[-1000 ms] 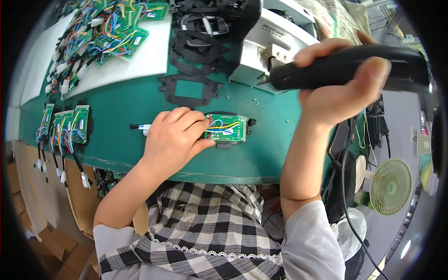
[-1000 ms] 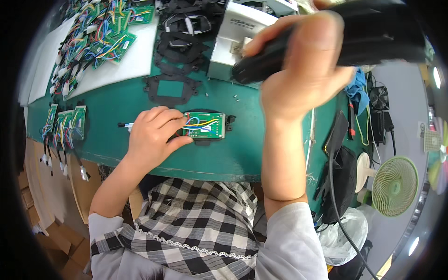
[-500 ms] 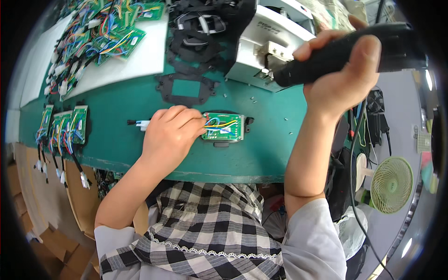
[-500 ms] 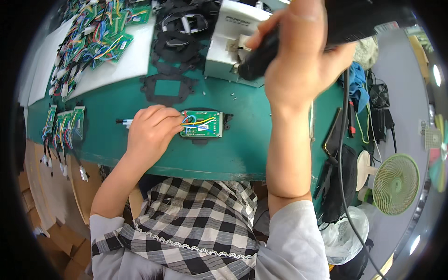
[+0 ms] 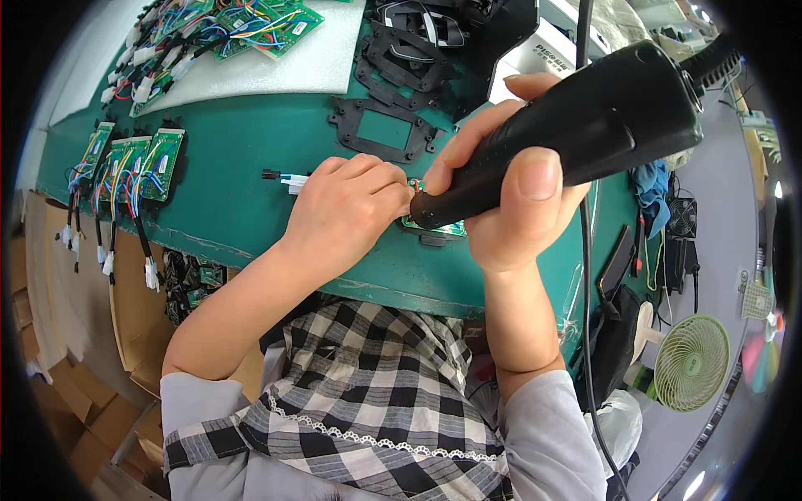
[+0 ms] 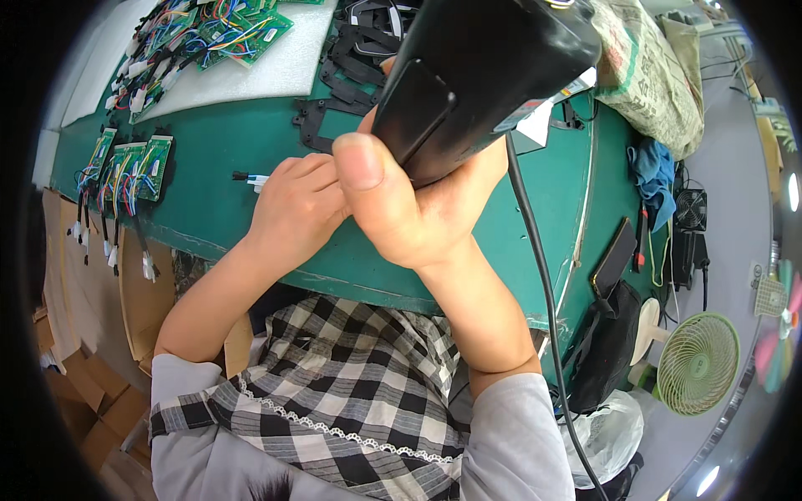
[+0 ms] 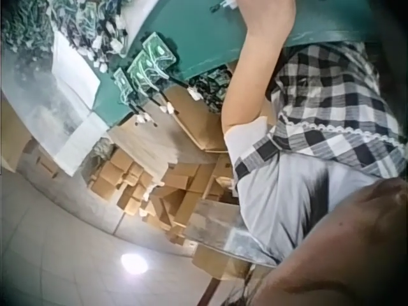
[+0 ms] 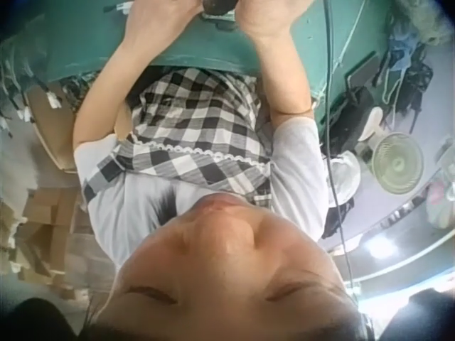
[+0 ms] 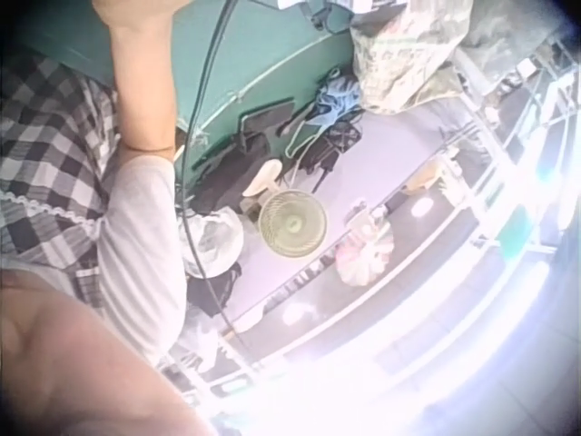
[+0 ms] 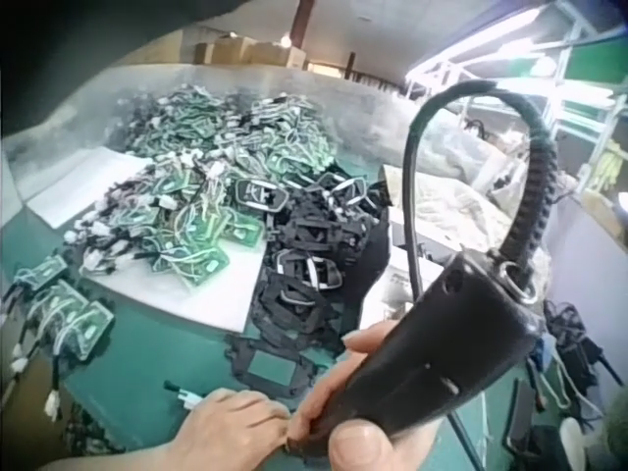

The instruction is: The person fastens circuit boards onto plastic frames using an electric screwdriver and places assembled components into a cardboard box.

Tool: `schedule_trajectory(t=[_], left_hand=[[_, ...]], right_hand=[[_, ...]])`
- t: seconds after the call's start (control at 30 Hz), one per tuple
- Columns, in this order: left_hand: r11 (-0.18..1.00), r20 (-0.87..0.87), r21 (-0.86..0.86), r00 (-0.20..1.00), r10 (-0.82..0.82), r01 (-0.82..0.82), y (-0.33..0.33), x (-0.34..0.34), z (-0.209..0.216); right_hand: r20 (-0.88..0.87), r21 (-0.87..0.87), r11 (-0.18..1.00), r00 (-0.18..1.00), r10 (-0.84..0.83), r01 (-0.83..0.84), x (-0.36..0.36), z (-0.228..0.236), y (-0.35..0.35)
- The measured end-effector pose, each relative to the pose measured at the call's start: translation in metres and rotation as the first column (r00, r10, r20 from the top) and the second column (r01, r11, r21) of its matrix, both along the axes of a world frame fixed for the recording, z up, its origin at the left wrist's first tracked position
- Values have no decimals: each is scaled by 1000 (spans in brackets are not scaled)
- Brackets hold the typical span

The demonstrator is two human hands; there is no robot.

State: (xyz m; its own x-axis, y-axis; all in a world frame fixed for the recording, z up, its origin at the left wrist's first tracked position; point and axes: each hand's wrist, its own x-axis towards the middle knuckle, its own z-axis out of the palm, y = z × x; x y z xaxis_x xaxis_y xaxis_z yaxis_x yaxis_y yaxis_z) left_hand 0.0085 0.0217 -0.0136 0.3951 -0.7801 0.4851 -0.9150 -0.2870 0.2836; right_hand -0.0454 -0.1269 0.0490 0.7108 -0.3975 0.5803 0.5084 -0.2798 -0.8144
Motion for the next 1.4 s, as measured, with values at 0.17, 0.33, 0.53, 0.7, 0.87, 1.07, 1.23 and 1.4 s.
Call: schedule_trajectory(t=[0.17, 0.33, 0.53, 0.7, 0.87, 1.07, 1.23, 1.4], left_hand=[[1000, -29, -12, 1000, -2, 1, 1, 0, 5], [993, -195, -119, 981, -7, -17, 1, -3, 3], [998, -125, -24, 990, -58, 55, 5, -2, 5], [989, -123, 114, 989, -82, 96, 13, -5, 18], [742, -28, -81, 745, 666, -666, 117, 59, 85], [427, 409, 148, 449, 795, -892, 228, 99, 74], [840, 330, -60, 784, 526, -539, 92, 73, 94], [963, 300, 127, 935, 190, -236, -28, 113, 56]], right_hand=[[-24, -36, 999, 999, 31, -31, -2, 1, 5], [-65, -29, 998, 996, 57, -59, -2, -2, 8], [6, 386, 918, 995, -103, 93, -13, 11, -12], [263, 552, 732, 917, 301, -399, -31, 31, -51], [166, 583, 795, 982, 88, -170, -48, 12, -87], [73, 646, 762, 997, -9, -40, -45, -4, -90], [60, 667, 745, 997, -54, 0, -35, -10, -73], [136, 679, 723, 990, 46, -126, -30, -6, -54]])
